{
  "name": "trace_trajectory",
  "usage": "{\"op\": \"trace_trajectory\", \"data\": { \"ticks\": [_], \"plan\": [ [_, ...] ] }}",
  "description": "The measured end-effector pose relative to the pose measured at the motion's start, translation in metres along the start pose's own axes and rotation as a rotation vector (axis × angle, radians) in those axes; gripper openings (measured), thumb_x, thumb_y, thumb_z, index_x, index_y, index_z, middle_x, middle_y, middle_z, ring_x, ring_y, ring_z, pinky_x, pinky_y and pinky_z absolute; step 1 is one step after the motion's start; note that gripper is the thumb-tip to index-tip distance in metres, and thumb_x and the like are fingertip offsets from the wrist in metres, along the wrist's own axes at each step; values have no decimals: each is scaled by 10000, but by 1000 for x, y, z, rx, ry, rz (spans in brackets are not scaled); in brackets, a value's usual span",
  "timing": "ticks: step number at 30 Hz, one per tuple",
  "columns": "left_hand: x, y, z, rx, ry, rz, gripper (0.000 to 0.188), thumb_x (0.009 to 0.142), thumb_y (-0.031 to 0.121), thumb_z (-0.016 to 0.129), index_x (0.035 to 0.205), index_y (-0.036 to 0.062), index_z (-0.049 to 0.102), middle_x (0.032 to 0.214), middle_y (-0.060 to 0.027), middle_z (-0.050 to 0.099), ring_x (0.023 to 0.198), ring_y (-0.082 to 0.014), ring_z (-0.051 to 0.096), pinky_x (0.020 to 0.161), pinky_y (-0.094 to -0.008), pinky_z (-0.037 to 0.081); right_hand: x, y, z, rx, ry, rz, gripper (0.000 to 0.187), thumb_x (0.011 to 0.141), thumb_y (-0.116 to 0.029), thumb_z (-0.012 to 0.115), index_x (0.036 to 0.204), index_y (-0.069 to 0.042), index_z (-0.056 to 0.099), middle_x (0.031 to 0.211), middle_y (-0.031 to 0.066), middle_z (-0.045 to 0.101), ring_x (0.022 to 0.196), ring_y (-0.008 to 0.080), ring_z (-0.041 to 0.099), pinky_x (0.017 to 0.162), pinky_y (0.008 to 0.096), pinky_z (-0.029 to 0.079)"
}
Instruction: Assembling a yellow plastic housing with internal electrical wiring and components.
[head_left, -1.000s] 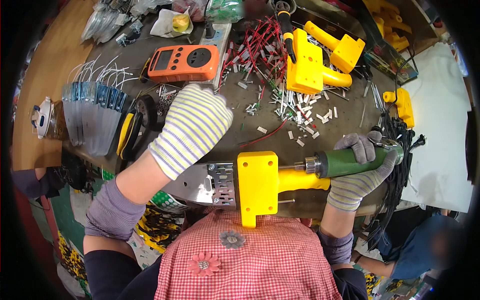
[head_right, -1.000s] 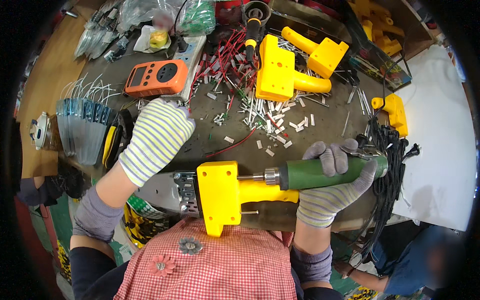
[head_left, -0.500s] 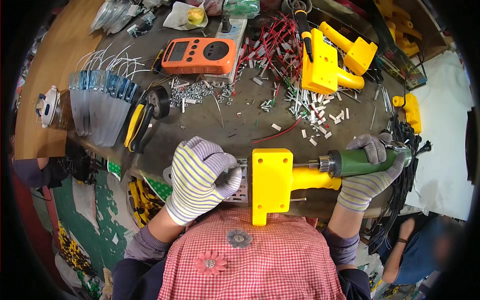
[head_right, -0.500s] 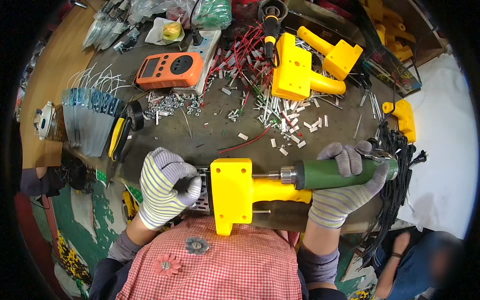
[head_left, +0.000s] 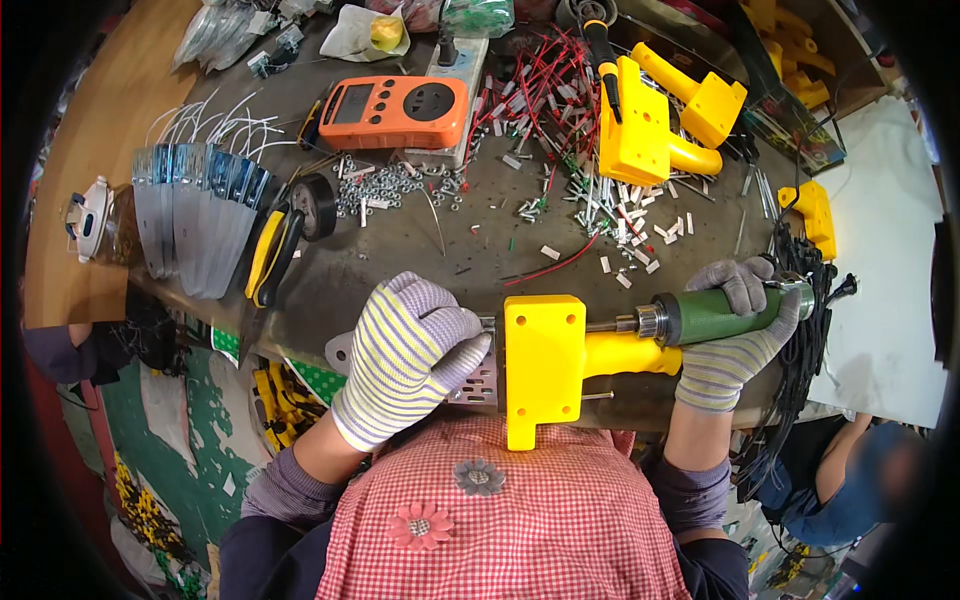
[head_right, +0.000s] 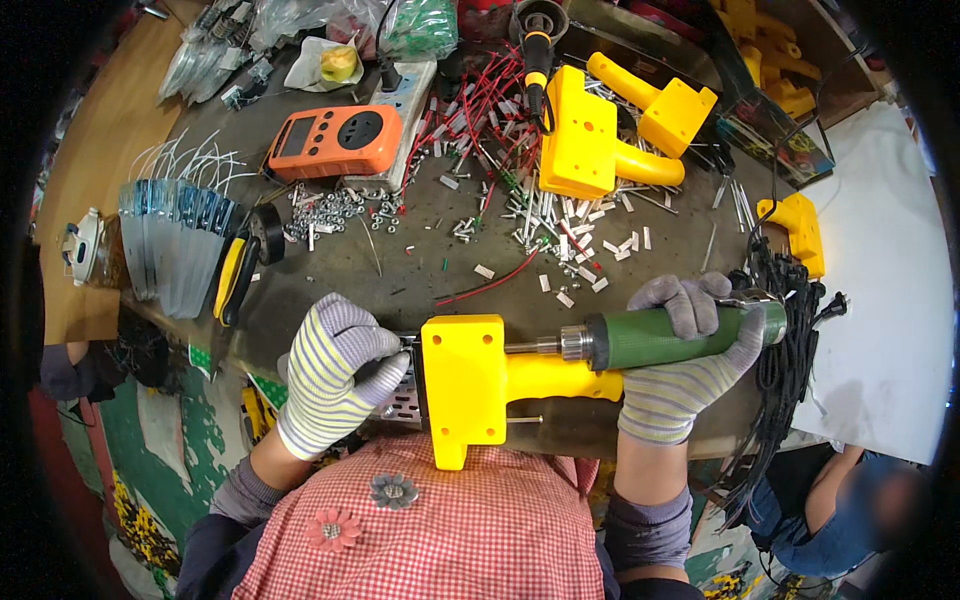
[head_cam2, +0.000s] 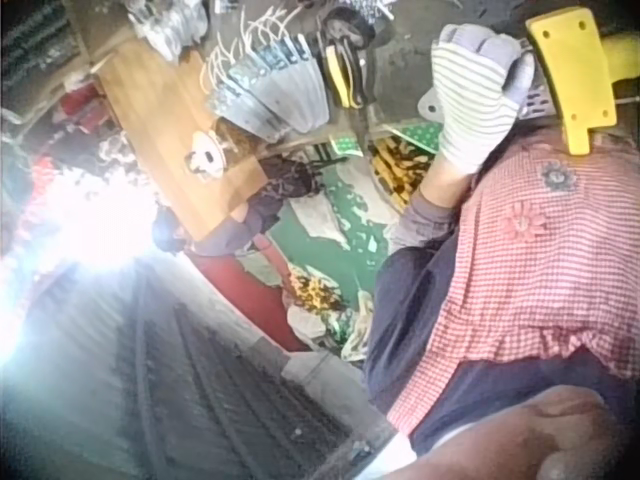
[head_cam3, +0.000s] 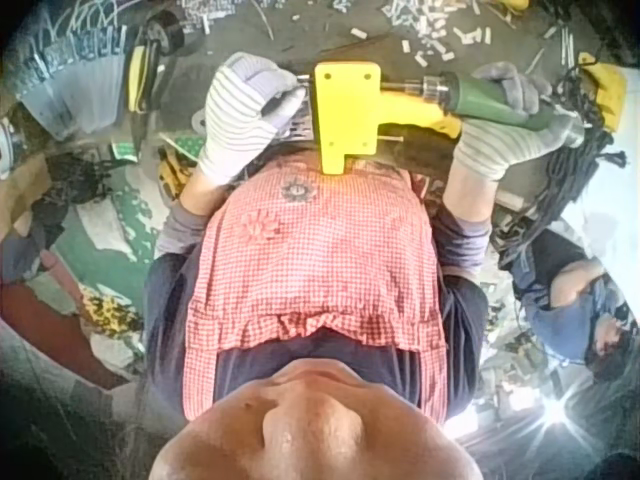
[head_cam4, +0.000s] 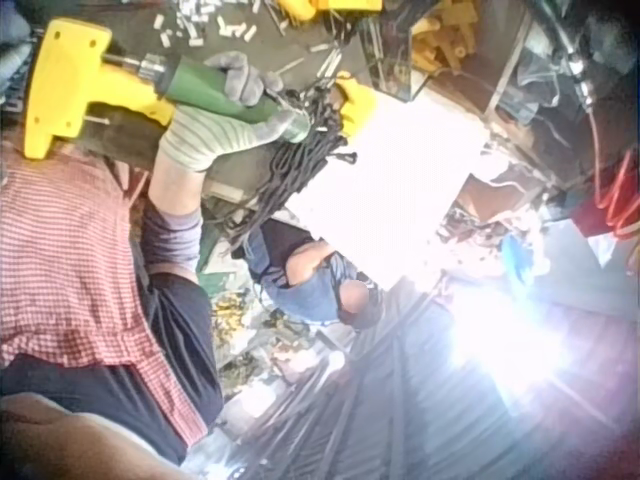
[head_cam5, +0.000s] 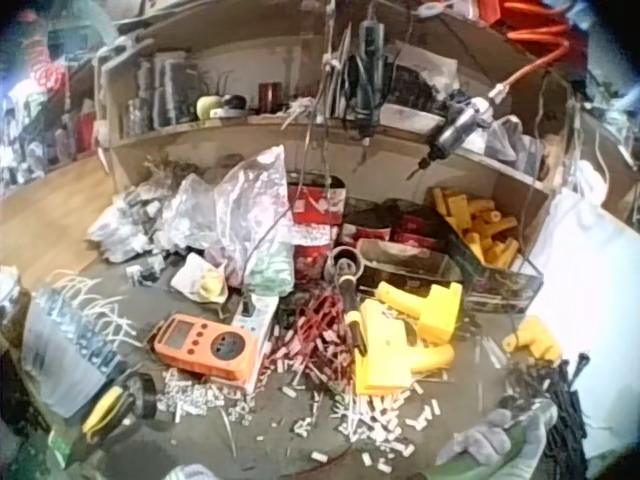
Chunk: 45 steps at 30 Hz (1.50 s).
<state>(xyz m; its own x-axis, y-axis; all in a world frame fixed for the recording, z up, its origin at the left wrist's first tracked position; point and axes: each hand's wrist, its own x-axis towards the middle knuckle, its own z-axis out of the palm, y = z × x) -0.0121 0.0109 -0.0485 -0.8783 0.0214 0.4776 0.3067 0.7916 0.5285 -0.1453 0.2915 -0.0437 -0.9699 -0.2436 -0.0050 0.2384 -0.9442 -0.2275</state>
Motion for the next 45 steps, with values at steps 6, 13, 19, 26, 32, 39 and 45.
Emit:
{"op": "trace_trajectory", "data": {
  "ticks": [6, 13, 19, 26, 32, 39, 45],
  "plan": [
    [4, 4, -5, -33, -38, -93, 248, 658, 115, 815, 888, 98, 726, 791, -52, 593, 740, -230, 589, 654, -343, 487, 1, -1, -1, 16, 38, -3, 317, 885, -366, 695, 966, -76, 595, 607, -79, 345, 542, 75, 376, 942, 349, 478],
    [3, 3, -5, -13, -47, -46, 269, 652, 115, 812, 910, 97, 736, 814, -58, 595, 761, -235, 597, 667, -344, 493, 3, 1, 4, -3, 95, 9, 326, 873, -371, 709, 961, -77, 597, 599, -77, 342, 531, 78, 372, 932, 351, 486],
    [2, 2, 0, -48, -21, -23, 274, 651, 86, 800, 913, 83, 722, 797, -62, 588, 740, -243, 583, 646, -355, 477, 3, 0, 2, -3, 102, -6, 340, 873, -400, 700, 952, -87, 593, 601, -79, 346, 527, 78, 373, 919, 361, 496],
    [1, -4, 3, -65, -67, 34, 236, 706, 136, 765, 925, 88, 689, 829, -72, 619, 785, -276, 599, 704, -410, 488, 2, 2, 2, 35, 45, -9, 351, 873, -406, 694, 973, -79, 617, 613, -75, 351, 543, 86, 384, 917, 382, 496],
    [17, -10, -7, 125, -208, 342, 150, 760, 153, 708, 878, 64, 680, 770, -75, 624, 756, -271, 603, 668, -407, 472, 1, 1, -1, 62, 69, -4, 321, 884, -369, 680, 991, -72, 624, 640, -60, 378, 574, 98, 399, 917, 381, 488],
    [16, -14, -2, 136, -158, 358, 146, 748, 144, 726, 852, 59, 667, 745, -77, 608, 731, -277, 598, 671, -408, 470, 2, 3, -3, 2, -80, -5, 272, 893, -323, 665, 997, -77, 612, 658, -50, 397, 600, 106, 411, 938, 364, 461],
    [10, -12, -4, 102, -179, 259, 145, 752, 151, 737, 873, 94, 679, 753, -62, 602, 726, -265, 595, 649, -404, 465, -7, -9, 7, -151, -6, -57, 336, 891, -344, 702, 1066, -87, 576, 677, -56, 417, 626, 109, 420, 981, 372, 422]
  ]
}}
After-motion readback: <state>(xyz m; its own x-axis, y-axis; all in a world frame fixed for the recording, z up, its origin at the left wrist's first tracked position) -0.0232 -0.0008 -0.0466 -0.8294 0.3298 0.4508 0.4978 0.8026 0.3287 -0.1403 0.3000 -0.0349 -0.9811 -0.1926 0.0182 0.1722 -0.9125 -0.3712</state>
